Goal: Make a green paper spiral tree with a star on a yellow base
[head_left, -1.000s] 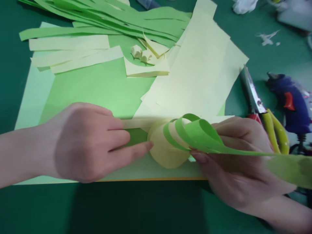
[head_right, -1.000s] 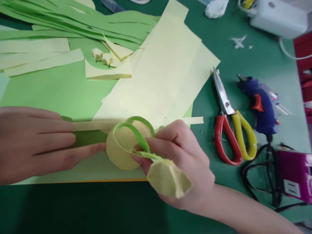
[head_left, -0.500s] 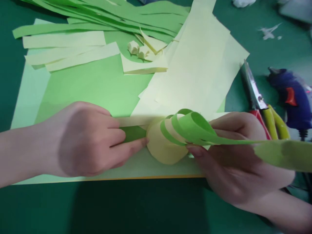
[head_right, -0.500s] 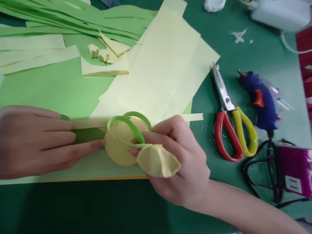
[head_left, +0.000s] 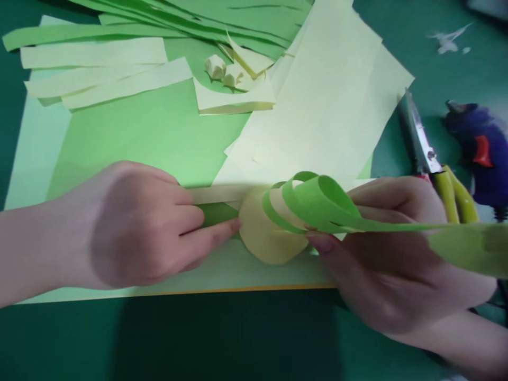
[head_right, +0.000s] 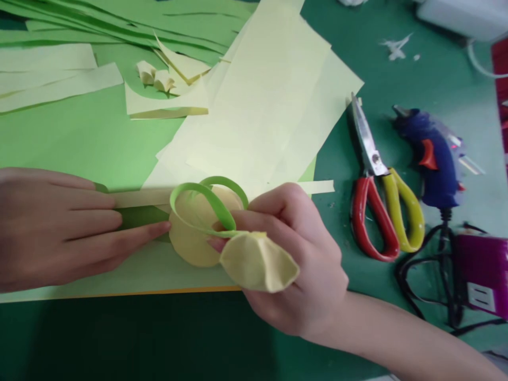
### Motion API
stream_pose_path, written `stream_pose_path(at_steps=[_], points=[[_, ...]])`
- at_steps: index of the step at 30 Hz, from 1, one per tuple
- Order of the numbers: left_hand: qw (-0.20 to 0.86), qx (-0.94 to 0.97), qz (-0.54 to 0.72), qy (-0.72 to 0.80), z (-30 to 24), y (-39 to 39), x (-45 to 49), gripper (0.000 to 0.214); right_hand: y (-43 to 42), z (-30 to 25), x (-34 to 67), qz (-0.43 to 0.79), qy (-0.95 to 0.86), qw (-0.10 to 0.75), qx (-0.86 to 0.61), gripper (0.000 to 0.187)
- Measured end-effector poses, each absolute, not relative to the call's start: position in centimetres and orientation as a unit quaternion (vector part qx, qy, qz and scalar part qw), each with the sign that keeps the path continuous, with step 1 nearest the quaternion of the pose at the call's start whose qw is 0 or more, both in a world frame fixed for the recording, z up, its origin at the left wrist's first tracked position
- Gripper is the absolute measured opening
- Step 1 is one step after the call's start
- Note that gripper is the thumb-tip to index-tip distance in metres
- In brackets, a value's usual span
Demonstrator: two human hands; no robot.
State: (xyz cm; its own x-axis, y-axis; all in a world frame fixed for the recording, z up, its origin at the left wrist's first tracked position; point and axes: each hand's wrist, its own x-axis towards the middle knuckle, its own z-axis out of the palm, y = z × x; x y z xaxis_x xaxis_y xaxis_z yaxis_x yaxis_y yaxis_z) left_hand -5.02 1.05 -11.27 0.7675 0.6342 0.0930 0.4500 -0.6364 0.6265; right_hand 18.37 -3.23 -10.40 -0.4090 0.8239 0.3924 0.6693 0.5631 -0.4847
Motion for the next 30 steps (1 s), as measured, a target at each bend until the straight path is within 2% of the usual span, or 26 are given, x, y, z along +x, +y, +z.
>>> stream_pose_path(at_steps=[2,6,12,17,21,30], points=[[0.279,0.906,0.158,0.277,-11.5,1.0,-5.4,0.028,-3.2,-10.3,18.5,0.139,-0.828,0.311,-0.445,0.011],[0.17,0.947,0.174,0.21,-11.6,0.9,-5.6,0.029,-3.3,-10.4,18.4,0.159,-0.821,0.318,-0.447,0.012],[0.118,0.939,0.272,0.176,-11.6,-0.2,-4.1,0.023,-3.2,-10.4,18.2,0.157,-0.809,0.35,-0.444,0.012],[0.173,0.966,0.144,0.129,-11.8,-0.9,-3.9,0.033,-2.9,-10.0,18.9,0.134,-0.848,0.292,-0.421,0.017],[0.214,0.962,0.094,0.141,-11.2,-0.5,-4.0,0.034,-3.1,-10.0,18.6,0.146,-0.82,0.335,-0.44,0.018],[0.192,0.969,0.069,0.142,-11.0,-0.2,-2.8,0.048,-2.9,-10.2,18.2,0.181,-0.797,0.4,-0.415,0.018]])
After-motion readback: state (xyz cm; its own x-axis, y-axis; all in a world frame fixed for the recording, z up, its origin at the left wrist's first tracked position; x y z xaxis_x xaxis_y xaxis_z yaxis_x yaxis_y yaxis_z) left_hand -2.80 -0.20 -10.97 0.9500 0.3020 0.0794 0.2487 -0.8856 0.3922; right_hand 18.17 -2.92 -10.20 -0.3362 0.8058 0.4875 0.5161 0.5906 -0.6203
